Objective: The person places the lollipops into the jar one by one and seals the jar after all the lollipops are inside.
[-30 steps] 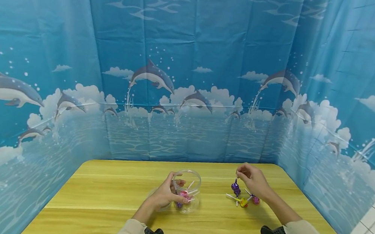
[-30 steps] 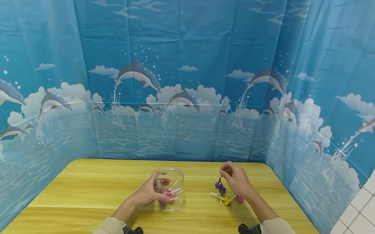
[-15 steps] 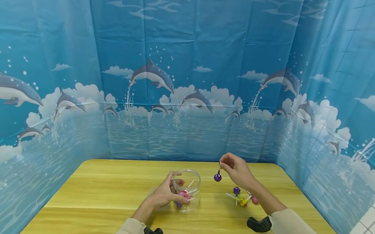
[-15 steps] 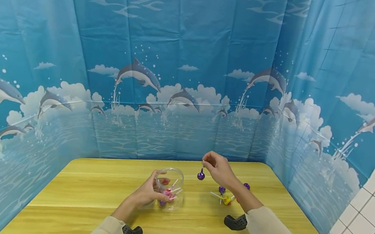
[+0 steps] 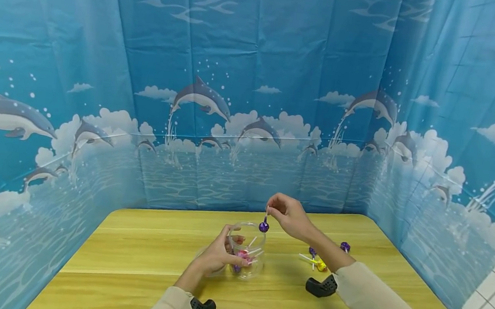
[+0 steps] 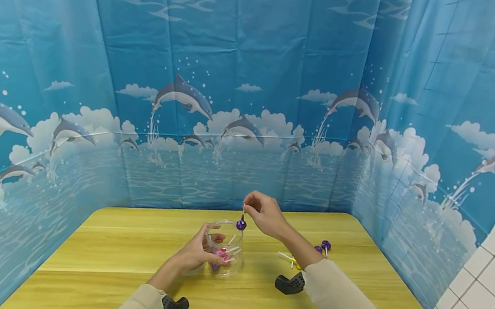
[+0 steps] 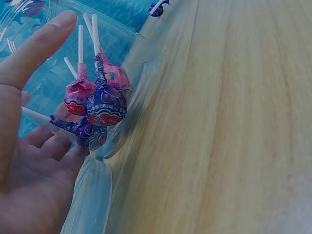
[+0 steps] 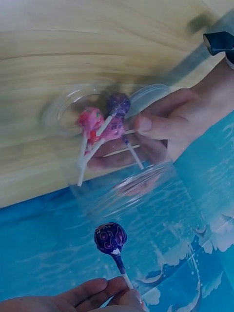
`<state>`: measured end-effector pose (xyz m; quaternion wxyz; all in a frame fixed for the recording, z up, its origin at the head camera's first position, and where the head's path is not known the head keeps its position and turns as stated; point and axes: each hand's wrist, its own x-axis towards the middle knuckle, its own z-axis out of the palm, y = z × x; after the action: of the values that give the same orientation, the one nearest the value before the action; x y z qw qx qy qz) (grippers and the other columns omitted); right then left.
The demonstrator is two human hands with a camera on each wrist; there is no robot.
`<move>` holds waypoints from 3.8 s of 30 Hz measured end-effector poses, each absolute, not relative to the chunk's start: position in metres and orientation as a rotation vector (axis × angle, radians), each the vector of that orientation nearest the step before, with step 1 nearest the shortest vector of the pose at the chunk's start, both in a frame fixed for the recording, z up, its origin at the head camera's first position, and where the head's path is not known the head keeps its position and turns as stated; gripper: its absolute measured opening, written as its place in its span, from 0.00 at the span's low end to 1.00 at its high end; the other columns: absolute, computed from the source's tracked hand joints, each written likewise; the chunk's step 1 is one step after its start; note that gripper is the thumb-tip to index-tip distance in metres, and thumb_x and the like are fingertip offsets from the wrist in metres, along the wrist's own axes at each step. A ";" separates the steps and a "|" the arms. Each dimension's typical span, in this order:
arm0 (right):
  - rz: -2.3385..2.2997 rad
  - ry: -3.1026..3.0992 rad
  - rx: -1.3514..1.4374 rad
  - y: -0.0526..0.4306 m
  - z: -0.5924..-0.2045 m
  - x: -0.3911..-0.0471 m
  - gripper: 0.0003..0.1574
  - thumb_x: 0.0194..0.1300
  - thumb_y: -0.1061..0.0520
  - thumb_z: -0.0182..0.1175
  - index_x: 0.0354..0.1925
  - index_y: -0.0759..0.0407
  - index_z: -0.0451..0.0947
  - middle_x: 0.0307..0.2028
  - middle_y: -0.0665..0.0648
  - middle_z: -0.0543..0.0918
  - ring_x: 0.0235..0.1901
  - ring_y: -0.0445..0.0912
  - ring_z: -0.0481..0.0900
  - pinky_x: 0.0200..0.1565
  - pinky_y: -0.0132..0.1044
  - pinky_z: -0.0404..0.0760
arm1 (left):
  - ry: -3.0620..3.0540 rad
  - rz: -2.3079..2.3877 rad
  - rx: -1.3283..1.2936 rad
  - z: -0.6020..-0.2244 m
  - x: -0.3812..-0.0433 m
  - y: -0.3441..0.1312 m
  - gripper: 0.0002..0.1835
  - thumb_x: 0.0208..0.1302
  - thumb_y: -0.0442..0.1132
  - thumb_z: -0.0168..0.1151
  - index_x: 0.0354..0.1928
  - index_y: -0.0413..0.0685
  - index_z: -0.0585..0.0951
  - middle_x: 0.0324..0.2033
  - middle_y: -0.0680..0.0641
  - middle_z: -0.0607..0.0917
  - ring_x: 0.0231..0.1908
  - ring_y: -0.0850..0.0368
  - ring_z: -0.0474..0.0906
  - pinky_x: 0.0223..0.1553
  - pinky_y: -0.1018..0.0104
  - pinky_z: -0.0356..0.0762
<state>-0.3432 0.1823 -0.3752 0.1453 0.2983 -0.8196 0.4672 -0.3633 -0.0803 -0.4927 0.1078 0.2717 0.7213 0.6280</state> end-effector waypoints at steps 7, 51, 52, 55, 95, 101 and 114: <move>1.321 -2.385 0.927 0.163 -0.382 -0.350 0.04 0.78 0.64 0.58 0.44 0.58 0.79 0.38 0.56 0.83 0.34 0.45 0.82 0.39 0.40 0.79 | 2.145 1.829 0.807 -0.492 -0.364 -0.080 0.49 0.58 0.35 0.80 0.76 0.55 0.60 0.65 0.39 0.75 0.57 0.47 0.75 0.56 0.54 0.75; 1.075 -2.466 1.044 0.169 -0.403 -0.352 0.08 0.71 0.63 0.66 0.48 0.59 0.82 0.39 0.49 0.83 0.40 0.43 0.84 0.45 0.39 0.83 | 2.122 1.836 0.795 -0.490 -0.363 -0.082 0.49 0.58 0.35 0.80 0.75 0.56 0.60 0.64 0.42 0.74 0.57 0.47 0.76 0.57 0.52 0.77; 1.078 -2.470 1.027 0.172 -0.403 -0.351 0.08 0.71 0.63 0.66 0.48 0.58 0.82 0.39 0.48 0.83 0.40 0.43 0.84 0.45 0.40 0.83 | 2.127 1.835 0.792 -0.490 -0.363 -0.082 0.49 0.58 0.36 0.80 0.75 0.56 0.60 0.65 0.41 0.74 0.58 0.47 0.76 0.57 0.51 0.77; 1.086 -2.485 0.977 0.183 -0.405 -0.349 0.08 0.72 0.62 0.66 0.48 0.56 0.82 0.39 0.48 0.82 0.40 0.44 0.83 0.45 0.40 0.83 | 2.118 1.842 0.787 -0.490 -0.363 -0.082 0.50 0.57 0.36 0.81 0.75 0.56 0.59 0.67 0.36 0.72 0.58 0.47 0.77 0.58 0.51 0.76; 0.875 -2.487 0.315 0.349 -0.447 -0.335 0.12 0.70 0.57 0.68 0.48 0.64 0.83 0.35 0.54 0.84 0.36 0.53 0.85 0.38 0.48 0.83 | 2.104 1.850 0.759 -0.493 -0.364 -0.079 0.51 0.53 0.35 0.83 0.74 0.58 0.61 0.67 0.34 0.71 0.56 0.46 0.78 0.57 0.51 0.77; 0.860 -2.483 0.283 0.366 -0.457 -0.330 0.15 0.69 0.56 0.70 0.46 0.66 0.82 0.34 0.54 0.84 0.35 0.52 0.84 0.35 0.45 0.81 | 2.097 1.850 0.765 -0.493 -0.365 -0.081 0.51 0.53 0.34 0.82 0.75 0.58 0.60 0.68 0.32 0.70 0.56 0.46 0.78 0.58 0.51 0.76; 0.890 -2.576 0.131 0.383 -0.490 -0.318 0.27 0.67 0.46 0.73 0.49 0.69 0.82 0.35 0.53 0.83 0.36 0.49 0.83 0.37 0.41 0.81 | 2.116 1.835 0.786 -0.494 -0.365 -0.082 0.50 0.55 0.35 0.82 0.75 0.56 0.60 0.66 0.34 0.72 0.57 0.46 0.77 0.58 0.50 0.76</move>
<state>-0.3177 0.3828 -0.4899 0.2052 0.0470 -0.9239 0.3194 -0.3653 -0.0815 -0.4936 0.1161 0.2683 0.7224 0.6266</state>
